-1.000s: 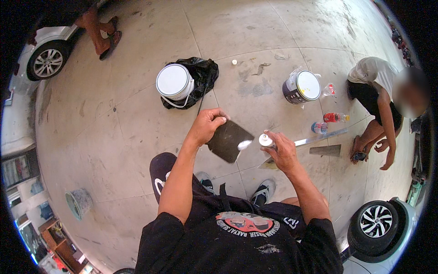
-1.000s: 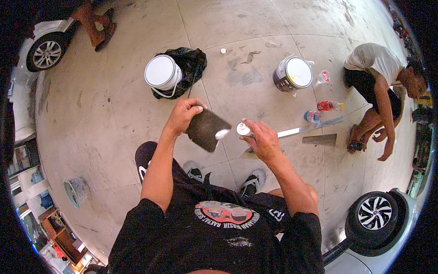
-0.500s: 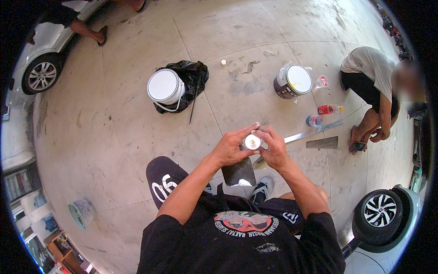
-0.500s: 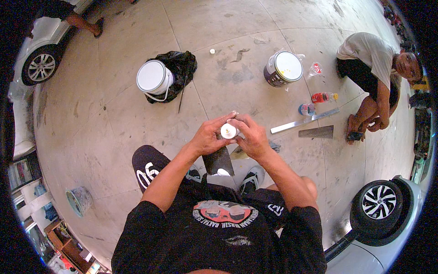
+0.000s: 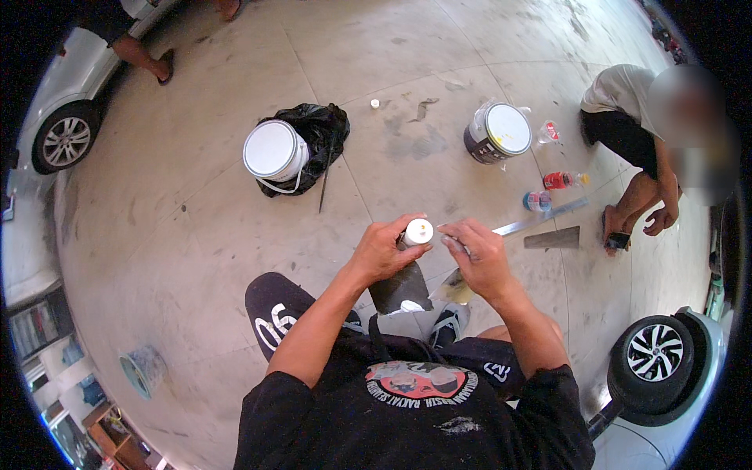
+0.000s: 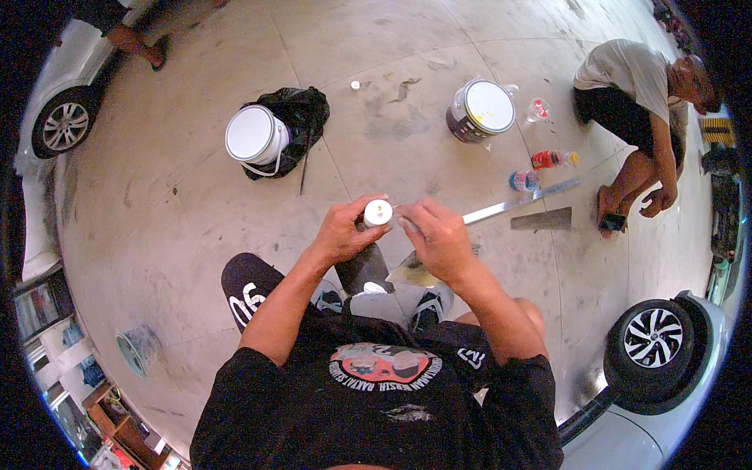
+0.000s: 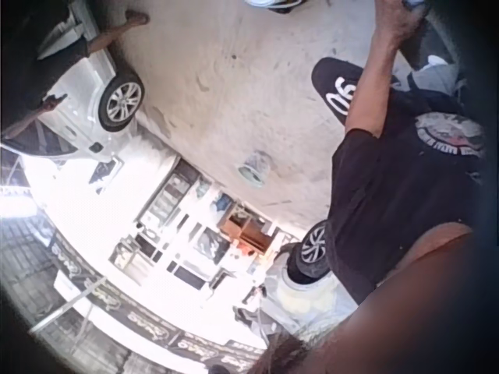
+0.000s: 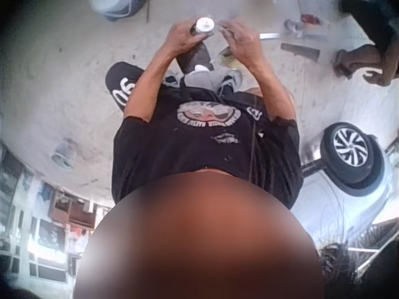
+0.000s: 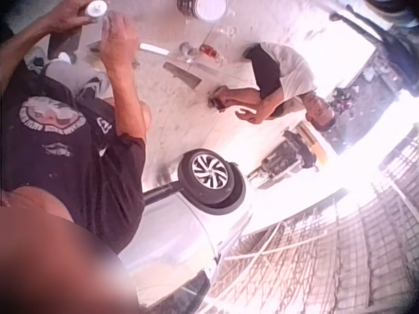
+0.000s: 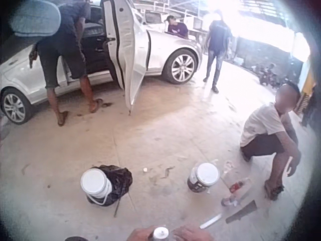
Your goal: The person mixes a two-part body filler and applies it to the side panel of a silver car using a spreader. They smooth the filler over the door and rear quarter panel, then open the door to continue applying filler to the door jamb area.
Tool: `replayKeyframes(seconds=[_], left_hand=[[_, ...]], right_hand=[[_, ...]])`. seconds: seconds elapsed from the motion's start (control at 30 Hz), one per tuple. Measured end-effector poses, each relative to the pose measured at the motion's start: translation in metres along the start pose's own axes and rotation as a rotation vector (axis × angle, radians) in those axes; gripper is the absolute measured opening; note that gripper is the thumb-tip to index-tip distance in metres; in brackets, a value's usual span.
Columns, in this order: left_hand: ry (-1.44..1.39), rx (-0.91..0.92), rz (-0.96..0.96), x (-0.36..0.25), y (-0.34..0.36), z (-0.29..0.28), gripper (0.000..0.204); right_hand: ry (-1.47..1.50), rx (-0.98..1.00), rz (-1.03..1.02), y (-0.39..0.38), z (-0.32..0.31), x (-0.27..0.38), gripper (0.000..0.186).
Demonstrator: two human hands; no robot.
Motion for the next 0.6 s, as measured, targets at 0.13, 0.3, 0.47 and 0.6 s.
replayKeyframes(seconds=[0.13, 0.3, 0.47, 0.6], left_hand=[[0.036, 0.001, 0.02, 0.002, 0.0, 0.003, 0.047], [0.053, -0.017, 0.065, -0.002, -0.001, 0.005, 0.05], [0.137, -0.049, 0.111, -0.003, -0.002, 0.004, 0.049], [0.22, -0.087, 0.157, -0.004, -0.005, 0.004, 0.048]], right_hand=[[-0.052, 0.031, 0.003, -0.002, 0.01, -0.001, 0.02], [-0.084, 0.051, -0.002, -0.004, 0.016, -0.004, 0.021], [-0.168, 0.069, -0.055, -0.007, 0.02, -0.004, 0.021], [-0.182, 0.062, -0.048, -0.01, 0.024, -0.005, 0.019]])
Point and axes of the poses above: each hand's wrist, its own y-axis towards the middle knuckle, its own z-axis out of the palm, x = y × z, the point moved 9 cm from there along y, towards the middle knuckle, and after that the axes turned 11 degrees about -x, right-handed, at the moved point
